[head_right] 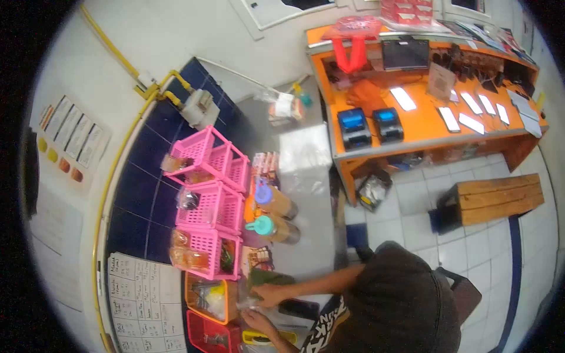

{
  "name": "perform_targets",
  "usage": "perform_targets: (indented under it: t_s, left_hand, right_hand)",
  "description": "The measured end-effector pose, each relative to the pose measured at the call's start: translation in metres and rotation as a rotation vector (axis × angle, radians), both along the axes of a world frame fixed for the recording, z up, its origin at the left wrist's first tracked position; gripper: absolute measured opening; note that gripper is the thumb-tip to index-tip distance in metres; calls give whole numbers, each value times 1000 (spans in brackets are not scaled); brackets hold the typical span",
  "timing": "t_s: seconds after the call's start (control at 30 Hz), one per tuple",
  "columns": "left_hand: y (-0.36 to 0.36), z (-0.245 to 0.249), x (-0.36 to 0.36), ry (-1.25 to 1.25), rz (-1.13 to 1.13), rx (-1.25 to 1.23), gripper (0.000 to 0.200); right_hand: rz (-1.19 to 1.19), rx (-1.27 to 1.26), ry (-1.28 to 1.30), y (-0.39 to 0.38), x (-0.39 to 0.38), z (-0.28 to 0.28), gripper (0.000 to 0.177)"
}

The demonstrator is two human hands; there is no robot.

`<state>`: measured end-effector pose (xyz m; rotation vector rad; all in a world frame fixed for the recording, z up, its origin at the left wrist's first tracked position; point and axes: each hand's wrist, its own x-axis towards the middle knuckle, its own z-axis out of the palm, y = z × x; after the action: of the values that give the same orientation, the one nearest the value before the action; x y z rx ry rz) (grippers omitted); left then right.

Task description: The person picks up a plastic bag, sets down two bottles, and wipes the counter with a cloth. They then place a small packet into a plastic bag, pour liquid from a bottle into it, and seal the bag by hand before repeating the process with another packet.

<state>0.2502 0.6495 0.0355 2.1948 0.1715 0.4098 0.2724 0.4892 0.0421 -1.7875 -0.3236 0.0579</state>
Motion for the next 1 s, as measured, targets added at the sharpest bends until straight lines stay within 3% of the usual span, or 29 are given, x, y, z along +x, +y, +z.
perform_targets:
  t_s: [0.03, 0.07, 0.1, 0.13, 0.2, 0.27, 0.33, 0.37, 0.4, 0.47, 0.5, 0.53, 0.6, 0.8, 0.87, 1.0]
  left_hand:
    - [-4, 7, -9, 0, -68, -174, 37]
    - [-4, 0, -10, 28, -78, -168, 37]
    - [-5, -17, -5, 46, -150, -334, 39]
    - [-1, -31, -4, 67, -214, -496, 40]
    - [11, -60, 11, 141, -176, -448, 41]
    - [16, -61, 1, 208, -133, -391, 42]
    - [-1, -27, -8, 121, -196, -175, 42]
    - [13, -54, -1, -32, -209, -126, 36]
    - [19, -50, -7, -19, -199, -123, 36]
    - [19, -32, -20, 157, -176, -173, 24]
    - [1, -12, -33, 178, -135, -383, 19]
    - [-2, -6, -37, 188, -133, -382, 19]
    - [-8, 6, -45, 398, -244, -848, 21]
    - [-25, 24, -59, 467, -239, -733, 26]
    - [-29, 28, -61, 479, -264, -648, 27]
    - [-45, 40, -66, 452, -358, -623, 23]
  right_hand:
    - [-11, 8, 27, -4, -8, 2, 53]
    - [127, 156, 297, -8, -9, 8, 54]
    - [264, 307, 567, -9, -13, 9, 56]
    - [254, 321, 594, 1, -13, -3, 56]
    - [157, 122, 383, 14, 1, -38, 48]
    - [43, -13, 368, 16, 7, -43, 35]
    - [-56, 69, 311, 10, -2, -40, 30]
    - [-155, 141, 240, 8, -7, -35, 25]
    - [-146, 143, 254, 5, -10, -32, 25]
    - [-231, 176, 135, -4, -16, -28, 23]
    - [-232, 177, 150, -7, -19, -28, 23]
    - [-268, 201, 138, -10, -20, -28, 22]
    - [-303, 228, 132, -16, -23, -30, 22]
    - [-311, 154, 183, -41, -45, -19, 22]
    - [-575, -258, -151, -40, -54, -16, 21]
    - [-356, -243, -142, -68, -95, 49, 18]
